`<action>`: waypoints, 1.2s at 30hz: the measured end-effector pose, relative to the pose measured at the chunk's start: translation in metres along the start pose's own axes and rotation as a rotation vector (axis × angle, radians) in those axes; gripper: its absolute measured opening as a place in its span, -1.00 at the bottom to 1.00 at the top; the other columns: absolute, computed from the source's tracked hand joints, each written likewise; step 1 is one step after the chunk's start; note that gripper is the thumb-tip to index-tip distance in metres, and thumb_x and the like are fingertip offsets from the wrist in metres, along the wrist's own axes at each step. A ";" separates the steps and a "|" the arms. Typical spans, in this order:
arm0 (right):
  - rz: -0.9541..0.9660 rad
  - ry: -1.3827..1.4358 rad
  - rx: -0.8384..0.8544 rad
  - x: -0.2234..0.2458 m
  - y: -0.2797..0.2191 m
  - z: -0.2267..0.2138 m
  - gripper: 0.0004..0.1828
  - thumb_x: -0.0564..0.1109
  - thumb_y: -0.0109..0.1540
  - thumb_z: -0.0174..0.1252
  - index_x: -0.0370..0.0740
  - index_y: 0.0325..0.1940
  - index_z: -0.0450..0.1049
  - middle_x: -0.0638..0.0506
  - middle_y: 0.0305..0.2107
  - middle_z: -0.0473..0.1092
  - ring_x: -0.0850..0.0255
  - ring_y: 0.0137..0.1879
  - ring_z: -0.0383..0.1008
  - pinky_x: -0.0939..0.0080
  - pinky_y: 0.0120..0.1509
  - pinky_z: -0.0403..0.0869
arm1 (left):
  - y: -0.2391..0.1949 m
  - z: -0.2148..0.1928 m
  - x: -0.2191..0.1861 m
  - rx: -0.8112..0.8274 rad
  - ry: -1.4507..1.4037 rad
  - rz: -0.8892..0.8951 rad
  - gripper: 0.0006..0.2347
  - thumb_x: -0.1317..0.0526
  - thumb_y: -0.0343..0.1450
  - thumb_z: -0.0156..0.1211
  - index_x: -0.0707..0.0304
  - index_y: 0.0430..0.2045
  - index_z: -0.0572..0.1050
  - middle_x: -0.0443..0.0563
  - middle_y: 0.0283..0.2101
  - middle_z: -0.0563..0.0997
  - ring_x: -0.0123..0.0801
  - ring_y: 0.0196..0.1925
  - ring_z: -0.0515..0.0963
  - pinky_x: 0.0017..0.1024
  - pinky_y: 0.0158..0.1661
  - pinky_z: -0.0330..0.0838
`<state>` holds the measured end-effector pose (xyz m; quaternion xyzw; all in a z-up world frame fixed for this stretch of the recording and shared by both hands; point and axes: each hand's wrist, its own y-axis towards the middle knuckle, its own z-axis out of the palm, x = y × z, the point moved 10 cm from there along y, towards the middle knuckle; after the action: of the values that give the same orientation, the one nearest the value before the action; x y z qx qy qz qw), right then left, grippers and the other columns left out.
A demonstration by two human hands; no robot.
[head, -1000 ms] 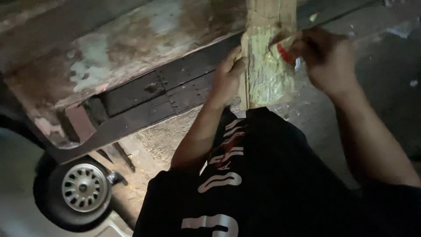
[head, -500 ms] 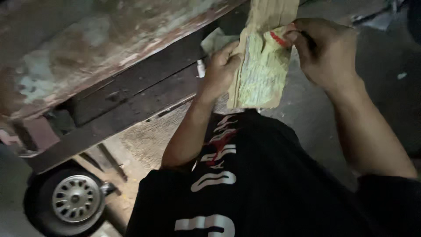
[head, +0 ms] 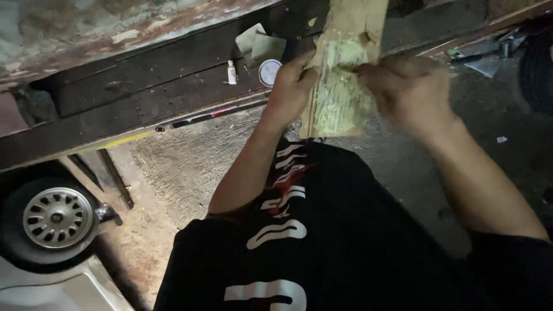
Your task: The person squeezes a white paste from a tube onto a piece of cardboard, then uses a small flat tool to spread and mix the paste across the cardboard surface. The person continues to spread the mixture evenly over the cardboard.
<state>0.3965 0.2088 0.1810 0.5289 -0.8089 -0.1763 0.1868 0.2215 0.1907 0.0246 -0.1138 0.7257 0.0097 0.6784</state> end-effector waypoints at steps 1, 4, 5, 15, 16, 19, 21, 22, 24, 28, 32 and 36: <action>0.061 0.055 0.013 -0.012 -0.004 -0.003 -0.85 -0.23 0.44 0.18 -0.11 -0.12 0.67 0.01 -0.39 0.55 0.33 -0.43 0.45 0.31 -0.42 0.34 | -0.001 0.000 -0.003 -0.010 0.022 0.007 -0.60 0.26 0.55 0.09 0.58 0.24 0.35 0.23 0.06 0.64 -0.32 0.05 0.64 -0.43 0.09 0.53; 0.218 0.224 -0.010 -0.042 -0.012 -0.015 -0.86 -0.19 0.52 0.19 -0.22 -0.04 0.65 -0.03 -0.42 0.50 0.33 -0.44 0.44 0.30 -0.36 0.37 | 0.001 0.005 -0.011 -0.027 0.059 0.040 -0.60 0.25 0.54 0.11 0.59 0.23 0.36 0.26 0.09 0.63 -0.29 0.09 0.65 -0.41 0.12 0.52; 0.257 0.289 -0.054 -0.048 -0.015 -0.023 -0.86 -0.20 0.53 0.20 -0.31 0.01 0.63 -0.05 -0.40 0.51 0.32 -0.39 0.47 0.30 -0.30 0.39 | 0.000 0.007 -0.012 -0.025 0.052 0.049 -0.60 0.25 0.53 0.10 0.59 0.22 0.38 0.27 0.07 0.65 -0.27 0.07 0.65 -0.41 0.10 0.53; 0.460 0.280 0.152 -0.062 0.004 -0.005 -0.78 -0.12 0.48 0.22 -0.35 0.05 0.64 -0.10 -0.49 0.52 0.31 -0.53 0.41 0.28 -0.47 0.31 | -0.007 0.026 -0.016 0.011 0.095 0.050 -0.62 0.24 0.51 0.11 0.54 0.20 0.40 0.29 0.11 0.63 -0.24 0.12 0.65 -0.39 0.13 0.51; 0.454 0.324 0.115 -0.063 0.005 -0.013 -0.80 -0.15 0.47 0.22 -0.36 0.02 0.63 -0.12 -0.47 0.52 0.29 -0.54 0.39 0.28 -0.49 0.29 | -0.007 0.026 -0.019 0.000 0.129 0.071 -0.62 0.25 0.51 0.13 0.55 0.19 0.41 0.31 0.11 0.63 -0.23 0.13 0.65 -0.39 0.13 0.50; 0.339 0.335 -0.009 -0.059 0.010 -0.038 -0.86 -0.23 0.46 0.18 -0.37 -0.03 0.61 -0.11 -0.42 0.51 0.30 -0.51 0.40 0.33 -0.44 0.30 | -0.007 0.021 -0.025 -0.027 0.161 0.092 -0.62 0.25 0.50 0.15 0.58 0.17 0.43 0.33 0.08 0.65 -0.23 0.12 0.66 -0.39 0.13 0.50; 0.179 0.166 -0.072 -0.046 0.009 -0.051 -0.87 -0.24 0.50 0.16 -0.30 -0.07 0.60 -0.04 -0.40 0.51 0.35 -0.43 0.44 0.39 -0.36 0.34 | -0.007 0.025 -0.020 -0.011 0.082 0.052 -0.62 0.24 0.49 0.13 0.56 0.17 0.43 0.32 0.04 0.68 -0.25 0.07 0.68 -0.41 0.09 0.53; 0.115 0.077 -0.094 -0.040 0.006 -0.054 -0.86 -0.23 0.51 0.18 -0.26 -0.11 0.60 0.00 -0.41 0.51 0.37 -0.42 0.44 0.40 -0.35 0.34 | -0.007 0.026 -0.021 -0.013 0.120 0.075 -0.62 0.25 0.49 0.14 0.56 0.17 0.43 0.32 0.07 0.67 -0.26 0.09 0.67 -0.41 0.11 0.51; 0.040 -0.113 -0.084 -0.034 0.002 -0.045 -0.76 -0.20 0.49 0.27 -0.15 -0.29 0.60 0.04 -0.50 0.48 0.37 -0.50 0.39 0.33 -0.47 0.26 | -0.003 0.028 -0.025 -0.017 0.202 0.132 -0.61 0.27 0.49 0.16 0.57 0.18 0.42 0.33 0.11 0.64 -0.26 0.14 0.65 -0.42 0.15 0.49; 0.078 -0.182 -0.047 -0.037 -0.009 -0.018 -0.76 -0.10 0.51 0.22 -0.07 -0.26 0.61 0.14 -0.55 0.39 0.43 -0.48 0.34 0.32 -0.39 0.28 | 0.005 0.037 -0.003 -0.004 -0.044 0.037 -0.59 0.28 0.52 0.11 0.57 0.25 0.35 0.29 0.18 0.60 -0.26 0.18 0.61 -0.42 0.18 0.45; 0.126 -0.139 -0.066 -0.040 -0.020 -0.004 -0.74 -0.04 0.51 0.25 -0.05 -0.27 0.60 0.12 -0.51 0.40 0.41 -0.46 0.34 0.31 -0.45 0.27 | 0.017 0.045 0.023 -0.023 -0.081 -0.021 -0.58 0.26 0.53 0.10 0.55 0.28 0.32 0.26 0.19 0.58 -0.28 0.19 0.59 -0.44 0.19 0.43; 0.101 -0.040 -0.106 -0.034 -0.029 0.002 -0.84 -0.03 0.46 0.25 -0.11 -0.04 0.68 0.09 -0.48 0.40 0.34 -0.41 0.39 0.25 -0.44 0.29 | 0.027 0.043 0.032 -0.071 -0.151 0.051 -0.58 0.27 0.53 0.12 0.59 0.26 0.35 0.30 0.21 0.57 -0.26 0.20 0.57 -0.42 0.20 0.41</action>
<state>0.4311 0.2292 0.1614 0.4733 -0.8276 -0.2198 0.2067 0.2571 0.2196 -0.0143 -0.1183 0.6742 0.0611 0.7264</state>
